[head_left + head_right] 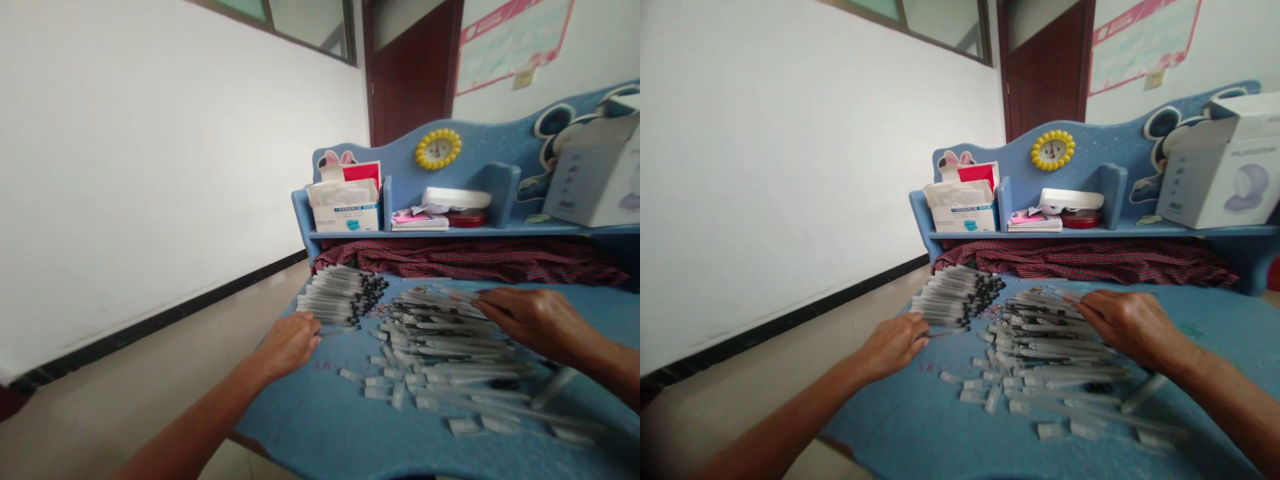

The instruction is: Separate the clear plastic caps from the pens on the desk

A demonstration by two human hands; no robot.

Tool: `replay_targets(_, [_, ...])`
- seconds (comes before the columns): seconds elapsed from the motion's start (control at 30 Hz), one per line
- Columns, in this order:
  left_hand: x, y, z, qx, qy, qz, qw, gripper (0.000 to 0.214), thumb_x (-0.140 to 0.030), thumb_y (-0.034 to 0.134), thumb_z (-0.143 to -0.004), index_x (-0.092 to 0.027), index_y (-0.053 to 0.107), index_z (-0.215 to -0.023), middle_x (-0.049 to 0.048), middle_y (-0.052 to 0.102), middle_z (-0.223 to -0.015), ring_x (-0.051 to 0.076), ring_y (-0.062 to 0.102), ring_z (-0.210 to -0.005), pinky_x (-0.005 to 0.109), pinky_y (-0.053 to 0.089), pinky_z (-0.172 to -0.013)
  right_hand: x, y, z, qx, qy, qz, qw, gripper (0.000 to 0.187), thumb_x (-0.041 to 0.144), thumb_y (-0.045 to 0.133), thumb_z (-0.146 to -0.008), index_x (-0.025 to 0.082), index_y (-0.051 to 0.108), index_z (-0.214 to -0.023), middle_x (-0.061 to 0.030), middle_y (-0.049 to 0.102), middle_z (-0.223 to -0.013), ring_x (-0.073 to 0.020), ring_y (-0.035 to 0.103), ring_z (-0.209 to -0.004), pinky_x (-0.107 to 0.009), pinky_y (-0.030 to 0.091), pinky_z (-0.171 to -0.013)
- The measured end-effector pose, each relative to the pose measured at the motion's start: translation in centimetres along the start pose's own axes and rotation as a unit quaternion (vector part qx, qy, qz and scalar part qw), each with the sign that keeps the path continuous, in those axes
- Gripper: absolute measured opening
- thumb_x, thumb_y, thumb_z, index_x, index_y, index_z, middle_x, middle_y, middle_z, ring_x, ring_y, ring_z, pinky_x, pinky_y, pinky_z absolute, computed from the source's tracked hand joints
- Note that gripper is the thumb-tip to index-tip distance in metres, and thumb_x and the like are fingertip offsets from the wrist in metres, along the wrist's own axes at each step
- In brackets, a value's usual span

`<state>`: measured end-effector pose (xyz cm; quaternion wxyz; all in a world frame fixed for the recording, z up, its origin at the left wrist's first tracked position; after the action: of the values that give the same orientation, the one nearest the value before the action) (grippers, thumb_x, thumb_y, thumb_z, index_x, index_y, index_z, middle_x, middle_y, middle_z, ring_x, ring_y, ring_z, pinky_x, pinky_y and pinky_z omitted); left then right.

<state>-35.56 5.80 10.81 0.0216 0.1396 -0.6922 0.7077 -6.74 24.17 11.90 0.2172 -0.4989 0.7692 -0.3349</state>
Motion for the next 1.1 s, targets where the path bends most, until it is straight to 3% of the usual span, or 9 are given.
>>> replay_targets(0.13, [-1.6, -1.9, -0.7, 0.001, 0.048, 0.044, 0.998, 0.012, -0.018, 0.048, -0.081, -0.017, 0.055, -0.071, 0.0040, 0.058, -0.081, 0.018, 0.056, -0.076, 0.026, 0.042, -0.066, 0.4, 0.2, -0.5, 0.052, 0.022, -0.010, 0.998, 0.038, 0.039, 0.037, -0.092, 0.019, 0.064, -0.076, -0.0031, 0.065, -0.068, -0.0172, 0.062, -0.057, -0.027, 0.036, -0.053])
replay_targets(0.23, [-4.1, -4.5, -1.8, -0.023, 0.109, 0.121, 0.986, 0.014, -0.019, 0.046, -0.082, -0.016, 0.051, -0.070, 0.0019, 0.055, -0.075, 0.015, 0.052, -0.067, 0.024, 0.038, -0.060, 0.8, 0.0, -1.1, 0.076, 0.070, -0.111, 0.988, 0.038, 0.039, 0.040, -0.091, 0.017, 0.061, -0.069, -0.0022, 0.061, -0.063, -0.0140, 0.058, -0.056, -0.025, 0.036, -0.053])
replay_targets(0.4, [-9.2, -7.7, -4.8, -0.050, 0.198, 0.213, 0.955, 0.012, -0.020, 0.047, -0.083, -0.016, 0.053, -0.073, 0.0001, 0.053, -0.071, 0.013, 0.050, -0.065, 0.022, 0.035, -0.058, 1.5, 0.0, -1.5, 0.116, 0.184, -0.345, 0.913, 0.045, 0.048, 0.043, -0.087, 0.015, 0.056, -0.060, 0.0008, 0.050, -0.049, -0.0093, 0.049, -0.044, -0.020, 0.035, -0.044])
replay_targets(0.53, [-12.6, -8.9, -6.7, -0.057, 0.274, 0.234, 0.931, 0.009, -0.018, 0.047, -0.083, -0.016, 0.053, -0.077, 0.0008, 0.054, -0.075, 0.013, 0.051, -0.070, 0.022, 0.036, -0.062, 0.9, 0.2, -1.3, 0.120, 0.237, -0.400, 0.877, 0.048, 0.052, 0.045, -0.085, 0.014, 0.056, -0.056, 0.0012, 0.048, -0.043, -0.0080, 0.046, -0.040, -0.019, 0.034, -0.041])
replay_targets(0.7, [-13.1, -8.7, -7.4, -0.092, 0.276, 0.260, 0.921, 0.009, -0.017, 0.045, -0.085, -0.015, 0.054, -0.085, 0.0015, 0.055, -0.081, 0.013, 0.052, -0.074, 0.023, 0.039, -0.066, 0.2, 0.9, -0.9, 0.131, 0.252, -0.439, 0.853, 0.047, 0.052, 0.049, -0.083, 0.014, 0.055, -0.055, 0.0013, 0.050, -0.044, -0.0072, 0.046, -0.038, -0.018, 0.033, -0.038])
replay_targets(0.97, [-12.7, -6.5, -6.8, -0.145, 0.318, 0.262, 0.900, 0.020, -0.021, 0.041, -0.091, -0.014, 0.059, -0.094, 0.0043, 0.059, -0.084, 0.015, 0.056, -0.079, 0.025, 0.042, -0.072, 1.9, 2.2, -0.7, 0.197, 0.250, -0.511, 0.798, 0.035, 0.047, 0.059, -0.079, 0.014, 0.056, -0.067, 0.0001, 0.060, -0.056, -0.0075, 0.053, -0.042, -0.019, 0.033, -0.040])
replay_targets(1.1, [-12.8, -6.4, -6.6, -0.174, 0.317, 0.249, 0.898, 0.022, -0.019, 0.038, -0.092, -0.014, 0.059, -0.095, 0.0054, 0.059, -0.083, 0.016, 0.056, -0.079, 0.026, 0.043, -0.071, 1.4, 2.3, -0.7, 0.182, 0.264, -0.497, 0.806, 0.033, 0.047, 0.063, -0.076, 0.015, 0.055, -0.072, 0.0014, 0.059, -0.057, -0.0073, 0.053, -0.042, -0.018, 0.034, -0.040])
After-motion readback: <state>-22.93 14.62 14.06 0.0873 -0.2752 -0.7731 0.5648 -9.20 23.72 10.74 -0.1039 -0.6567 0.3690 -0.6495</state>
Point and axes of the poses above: each hand's wrist, its own z-axis away from the middle knuckle, its own y-axis out of the palm, x = y × z, the point moved 7 cm from there along -z, towards the middle knuckle
